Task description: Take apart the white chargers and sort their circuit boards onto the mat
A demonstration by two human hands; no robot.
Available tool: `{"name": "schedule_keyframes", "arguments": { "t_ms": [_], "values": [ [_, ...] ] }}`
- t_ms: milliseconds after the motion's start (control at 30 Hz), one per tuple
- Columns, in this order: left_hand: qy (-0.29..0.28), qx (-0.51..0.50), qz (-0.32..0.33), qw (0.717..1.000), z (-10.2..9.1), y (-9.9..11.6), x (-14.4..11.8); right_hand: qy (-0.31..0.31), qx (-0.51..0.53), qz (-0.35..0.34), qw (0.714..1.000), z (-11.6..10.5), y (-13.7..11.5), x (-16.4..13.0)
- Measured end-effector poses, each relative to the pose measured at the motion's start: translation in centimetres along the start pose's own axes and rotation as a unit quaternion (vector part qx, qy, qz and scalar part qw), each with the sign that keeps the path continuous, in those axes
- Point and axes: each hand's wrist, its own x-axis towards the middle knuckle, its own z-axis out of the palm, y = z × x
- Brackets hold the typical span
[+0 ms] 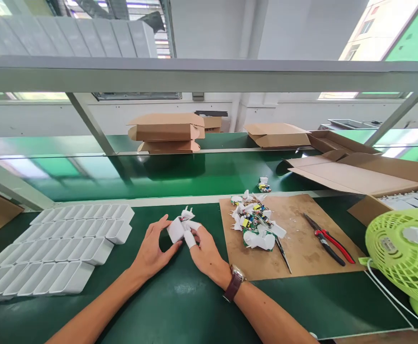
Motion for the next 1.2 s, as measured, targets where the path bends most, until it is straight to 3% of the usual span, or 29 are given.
{"name": "schedule_keyframes", "arguments": {
  "t_ms": [67,167,267,500,600,700,833,900,1000,1067,1133,1200],
  "values": [
    [-0.014,-0.006,-0.039,0.999,0.1,-0.5,0.3,-0.001,-0.105,-0.098,0.99,-0.1,-0.2,-0.2],
    [-0.02,-0.047,-0.103,0.993,0.4,-0.9,1.7,0.01,-0.23,-0.261,0.938,-0.2,-0.6,-0.5],
    [-0.061,-0.103,-0.145,0.982,1.0,-1.0,4.2,-0.005,-0.278,-0.349,0.895,0.0,-0.9,-0.6],
    [-0.107,-0.098,-0.143,0.979,4.9,-0.1,9.6,-0.055,-0.337,-0.391,0.855,0.2,-0.8,-1.1],
    [-0.116,-0.08,-0.131,0.981,6.3,0.2,10.2,-0.058,-0.35,-0.397,0.846,0.0,-0.4,-1.0],
    [-0.116,-0.052,-0.118,0.985,6.3,0.4,9.5,-0.066,-0.36,-0.393,0.843,-0.1,-0.2,-1.0],
    [-0.107,0.0,-0.099,0.989,3.4,0.2,7.4,-0.076,-0.364,-0.404,0.836,-0.1,0.0,-1.3],
    [-0.088,0.049,-0.062,0.993,0.6,-0.1,6.0,-0.085,-0.365,-0.405,0.834,-0.1,-0.1,-1.4],
    [0.012,0.227,0.063,0.972,-4.9,-0.9,3.7,-0.101,-0.383,-0.398,0.828,0.0,-0.5,-1.7],
    [0.073,0.322,0.08,0.941,-8.6,-2.1,2.4,-0.113,-0.408,-0.39,0.818,0.1,-0.7,-1.7],
    [0.083,0.378,0.062,0.92,-11.3,-4.1,1.2,-0.127,-0.438,-0.383,0.803,0.1,-0.7,-1.4],
    [0.079,0.366,0.065,0.925,-12.6,-6.3,0.4,-0.14,-0.47,-0.371,0.789,0.1,-0.4,-1.0]
  ]
}}
